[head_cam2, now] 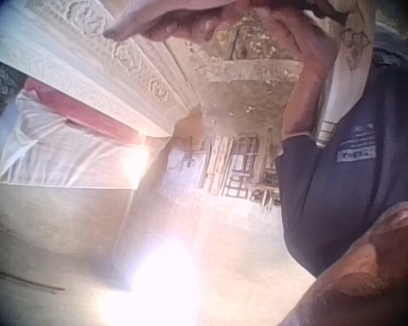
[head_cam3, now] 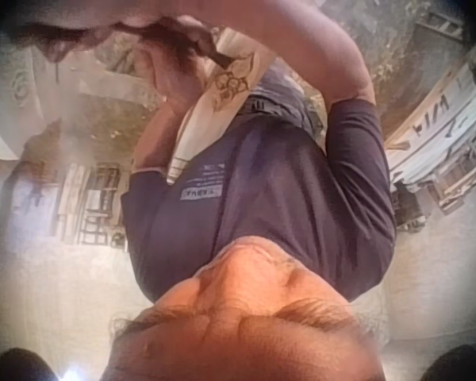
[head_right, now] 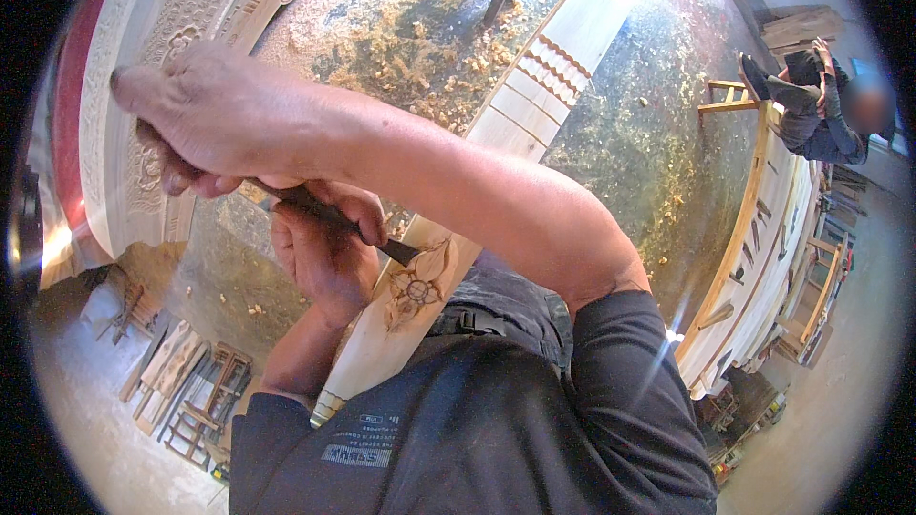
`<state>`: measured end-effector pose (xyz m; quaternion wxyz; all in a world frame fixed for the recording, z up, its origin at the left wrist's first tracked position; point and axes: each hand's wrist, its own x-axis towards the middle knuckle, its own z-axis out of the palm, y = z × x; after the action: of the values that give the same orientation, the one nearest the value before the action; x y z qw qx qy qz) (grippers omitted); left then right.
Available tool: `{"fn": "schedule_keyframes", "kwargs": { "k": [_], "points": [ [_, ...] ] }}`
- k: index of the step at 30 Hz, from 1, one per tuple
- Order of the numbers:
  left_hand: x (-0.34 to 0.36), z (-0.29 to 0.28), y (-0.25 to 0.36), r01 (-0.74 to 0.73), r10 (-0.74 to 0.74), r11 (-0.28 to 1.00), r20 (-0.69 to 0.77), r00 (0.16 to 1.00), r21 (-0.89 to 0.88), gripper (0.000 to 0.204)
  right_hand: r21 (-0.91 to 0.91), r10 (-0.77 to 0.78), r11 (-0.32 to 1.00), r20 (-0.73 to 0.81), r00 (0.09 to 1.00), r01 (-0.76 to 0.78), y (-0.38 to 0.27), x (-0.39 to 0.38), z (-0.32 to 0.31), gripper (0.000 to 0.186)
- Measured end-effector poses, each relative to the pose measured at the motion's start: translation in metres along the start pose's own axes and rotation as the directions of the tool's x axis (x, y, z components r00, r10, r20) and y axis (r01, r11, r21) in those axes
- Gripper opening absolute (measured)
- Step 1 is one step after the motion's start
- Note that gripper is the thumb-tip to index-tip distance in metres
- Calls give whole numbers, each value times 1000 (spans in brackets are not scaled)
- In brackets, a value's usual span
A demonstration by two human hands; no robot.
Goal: The person carves decorative details into a wooden board using a chisel and a mallet. They carefully remove wood shavings from an ornate floral design and carved borders on the piece.
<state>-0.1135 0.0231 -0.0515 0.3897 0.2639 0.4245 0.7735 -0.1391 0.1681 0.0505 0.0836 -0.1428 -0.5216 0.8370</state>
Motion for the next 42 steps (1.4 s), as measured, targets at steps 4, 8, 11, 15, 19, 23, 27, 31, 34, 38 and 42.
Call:
{"fn": "schedule_keyframes", "kwargs": {
  "k": [4,8,11,15,19,23,27,31,34,38,42],
  "points": [
    [-4,-11,5,-36,31,996,63,998,76,44,-49,-39,998,74,996,42,-2,-4,7,56],
    [-6,-13,5,-81,74,991,65,995,111,45,-26,-82,996,133,988,86,0,-2,8,56],
    [-9,-11,5,-75,70,988,46,997,132,44,-12,-87,996,142,986,89,3,-2,12,56],
    [-11,-8,2,-71,73,989,-16,997,127,44,-14,-81,996,149,986,84,5,1,11,56],
    [-13,-9,1,-46,51,992,-40,998,117,44,-58,-59,996,169,984,70,7,3,11,55],
    [-14,-7,0,-62,67,995,-63,996,72,43,-67,-4,998,177,984,16,7,3,14,56],
    [-17,-10,1,-32,39,996,-76,996,83,44,-65,62,997,183,981,-51,11,5,17,59],
    [-16,-12,-1,-45,50,996,-52,997,80,45,-63,65,997,197,978,-53,11,7,13,55],
    [-9,-5,0,-55,56,998,-34,998,15,42,97,55,993,186,981,-74,10,10,6,55],
    [5,1,4,79,-86,994,-108,990,-72,37,409,26,904,229,973,-121,-12,4,-38,52],
    [10,-10,7,190,-175,972,-115,978,136,29,323,-1,946,-37,999,13,-22,-18,-64,50]
  ]
}}
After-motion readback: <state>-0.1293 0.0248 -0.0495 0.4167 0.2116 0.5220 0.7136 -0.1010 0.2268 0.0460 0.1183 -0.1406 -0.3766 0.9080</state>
